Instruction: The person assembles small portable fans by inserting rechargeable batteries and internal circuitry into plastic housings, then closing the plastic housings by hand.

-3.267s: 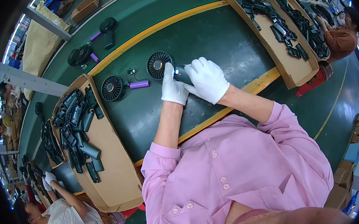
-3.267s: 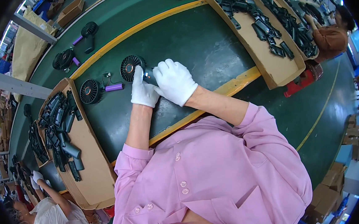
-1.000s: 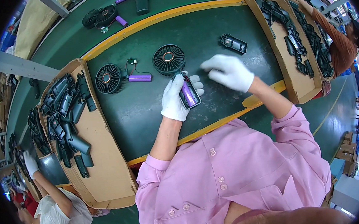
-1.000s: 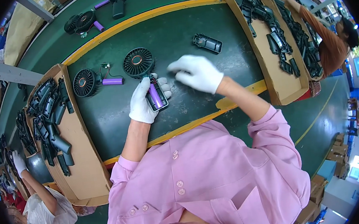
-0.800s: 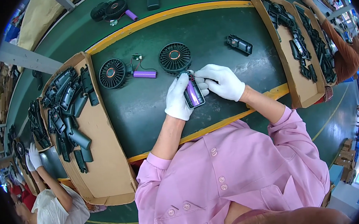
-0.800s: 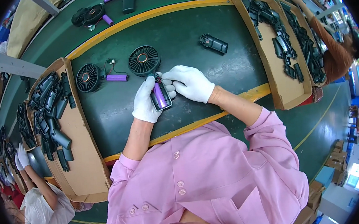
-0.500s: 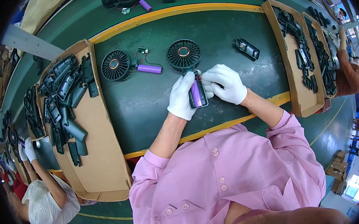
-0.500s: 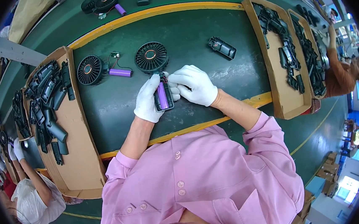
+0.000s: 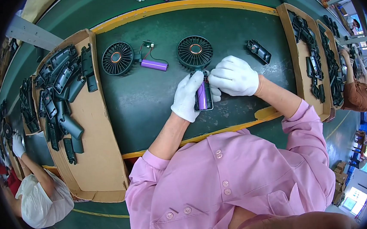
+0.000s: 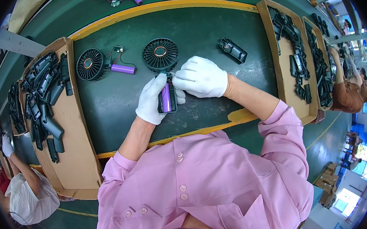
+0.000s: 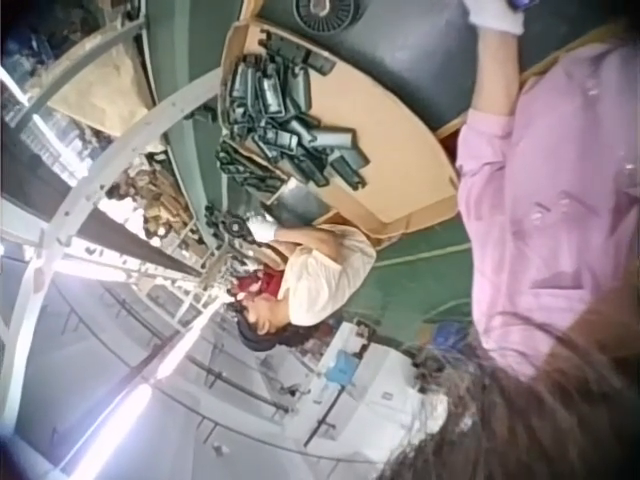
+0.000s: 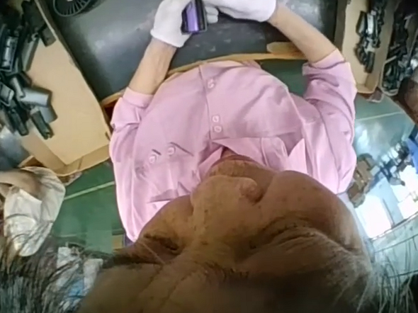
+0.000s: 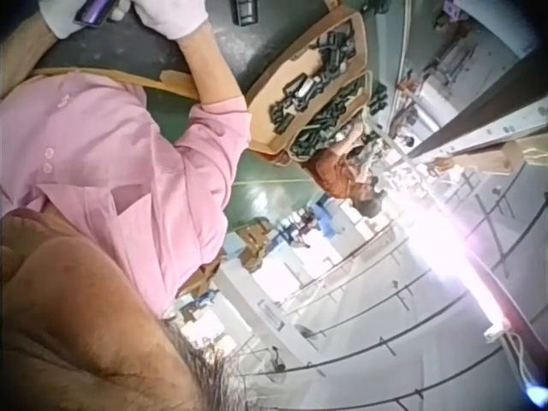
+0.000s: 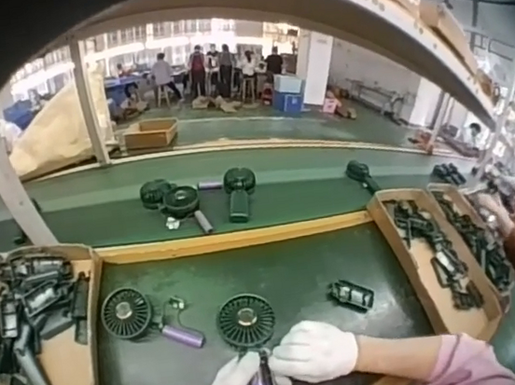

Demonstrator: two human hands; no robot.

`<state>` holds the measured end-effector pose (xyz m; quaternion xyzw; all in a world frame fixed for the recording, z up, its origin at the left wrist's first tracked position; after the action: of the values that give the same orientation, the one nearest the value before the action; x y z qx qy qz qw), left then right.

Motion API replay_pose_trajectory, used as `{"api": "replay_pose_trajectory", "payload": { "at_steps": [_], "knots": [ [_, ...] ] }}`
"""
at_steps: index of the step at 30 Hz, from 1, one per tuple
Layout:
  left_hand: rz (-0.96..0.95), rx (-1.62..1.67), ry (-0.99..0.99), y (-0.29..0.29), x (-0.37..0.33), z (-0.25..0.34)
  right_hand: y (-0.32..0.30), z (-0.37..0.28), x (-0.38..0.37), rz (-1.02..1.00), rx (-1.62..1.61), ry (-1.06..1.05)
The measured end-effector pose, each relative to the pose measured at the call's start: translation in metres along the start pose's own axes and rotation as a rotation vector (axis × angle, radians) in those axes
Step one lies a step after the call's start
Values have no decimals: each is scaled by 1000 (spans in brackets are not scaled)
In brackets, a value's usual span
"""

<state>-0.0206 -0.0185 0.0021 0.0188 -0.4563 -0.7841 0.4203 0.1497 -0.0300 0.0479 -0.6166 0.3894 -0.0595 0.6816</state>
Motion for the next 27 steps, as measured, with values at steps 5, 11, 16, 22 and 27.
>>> {"api": "replay_pose_trajectory", "payload": {
  "at_steps": [5, 11, 16, 22, 27],
  "knots": [
    [-34, 50, 10, -3, -2, -1, 3, -3, 7, 8, -180, 172],
    [-32, 71, 9, -2, -2, 0, 11, -4, 14, 95, -285, 306],
    [-15, 129, -10, -2, -3, 0, 10, -2, 10, 83, -213, 235],
    [-41, 108, -11, 0, -3, 1, 0, 5, -1, -22, -77, 8],
    [-27, 6, -12, 1, -4, 2, -4, 6, -8, -153, -74, -65]
  ]
}}
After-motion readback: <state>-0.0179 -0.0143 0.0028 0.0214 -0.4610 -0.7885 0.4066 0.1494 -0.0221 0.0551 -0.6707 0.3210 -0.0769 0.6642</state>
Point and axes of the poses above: each hand's wrist, its own x-axis away from the middle knuckle, its own y-axis out of the palm, z = x × y, the point moved 2 cm from there along -x, towards the middle knuckle, and after that the axes turned 2 degrees about y, right-handed, at the moved point
